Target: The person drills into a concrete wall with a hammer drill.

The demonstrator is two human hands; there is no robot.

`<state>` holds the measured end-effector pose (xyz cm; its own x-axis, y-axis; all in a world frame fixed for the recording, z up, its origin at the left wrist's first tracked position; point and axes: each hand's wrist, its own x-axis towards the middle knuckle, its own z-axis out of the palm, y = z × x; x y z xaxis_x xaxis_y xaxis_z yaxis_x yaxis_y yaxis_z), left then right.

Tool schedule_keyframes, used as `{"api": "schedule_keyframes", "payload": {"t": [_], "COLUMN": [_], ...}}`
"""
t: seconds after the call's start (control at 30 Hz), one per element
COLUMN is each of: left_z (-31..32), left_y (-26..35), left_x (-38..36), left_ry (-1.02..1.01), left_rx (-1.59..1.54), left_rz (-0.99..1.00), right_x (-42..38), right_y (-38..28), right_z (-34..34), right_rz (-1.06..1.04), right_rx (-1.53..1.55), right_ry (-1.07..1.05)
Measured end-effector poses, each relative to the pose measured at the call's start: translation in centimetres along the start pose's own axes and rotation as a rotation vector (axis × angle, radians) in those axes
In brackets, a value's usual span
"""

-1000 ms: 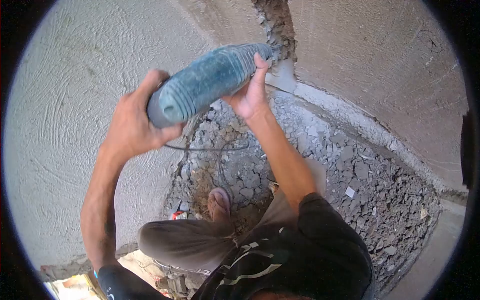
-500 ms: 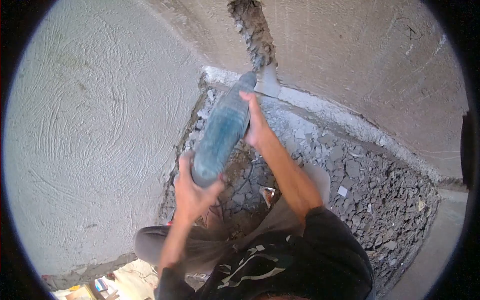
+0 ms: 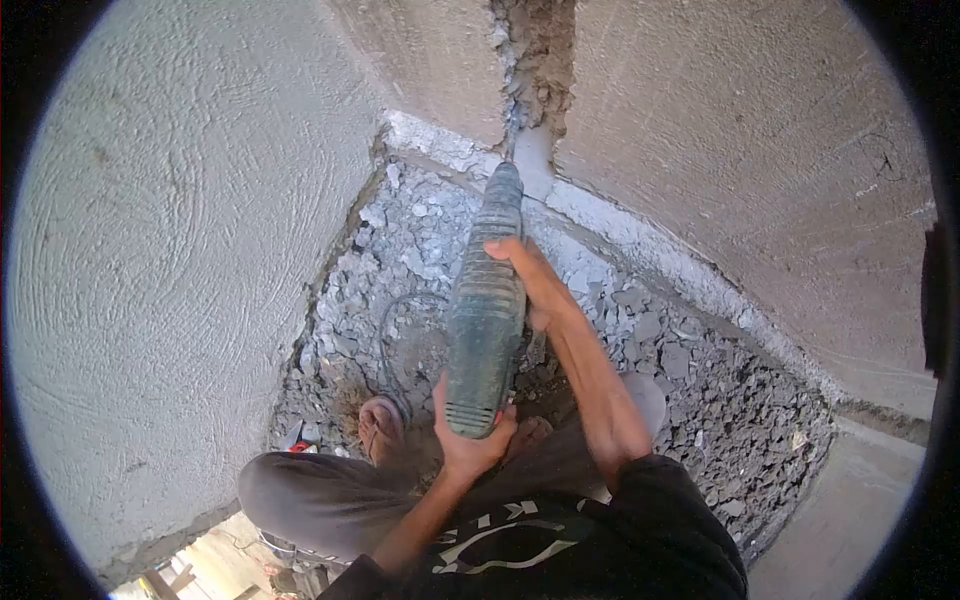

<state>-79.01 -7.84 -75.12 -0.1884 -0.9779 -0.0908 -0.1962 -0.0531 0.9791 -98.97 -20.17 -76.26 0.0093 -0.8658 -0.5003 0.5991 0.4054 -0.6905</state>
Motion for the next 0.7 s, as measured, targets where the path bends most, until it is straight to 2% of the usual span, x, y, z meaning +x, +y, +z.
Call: {"api": "schedule_keyframes", "payload": {"t": [0.13,0.2,0.27,0.37,0.5,0.57,0.7], "left_z": [-4.0,-5.0,-7.0,-8.9,-9.8,-10.2,-12.2], "left_y": [0.4,1.8,1.4,2.0,3.3,3.6,5.5], "left_x": [1.9,3.4,4.5,6.6,8.1,8.9,11.6], "left_ry": [-0.056,-0.003,-0.035,-0.048,-0.06,-0.049,-0.049], "left_rx": [0.066,0.166,0.144,0.128,0.127,0.123,0.11], "left_rz": [-0.035,0.044,0.01,-0.012,-0.08,-0.038,-0.016], "right_x": [1.9,2.8,3.0,2.8,3.0,3.7,5.8], "right_y": [2.0,1.9,1.7,0.7,-0.2,-0.2,-0.6], "right_z": [1.6,2.9,4.2,6.5,7.4,8.0,9.3], "right_rz": [0.007,0.011,-0.02,-0.057,-0.032,-0.035,-0.079], "right_rx": [0.068,0.089,0.196,0.224,0.264,0.23,0.251], "right_ry": [0.138,0.17,0.093,0.196,0.165,0.25,0.228]}}
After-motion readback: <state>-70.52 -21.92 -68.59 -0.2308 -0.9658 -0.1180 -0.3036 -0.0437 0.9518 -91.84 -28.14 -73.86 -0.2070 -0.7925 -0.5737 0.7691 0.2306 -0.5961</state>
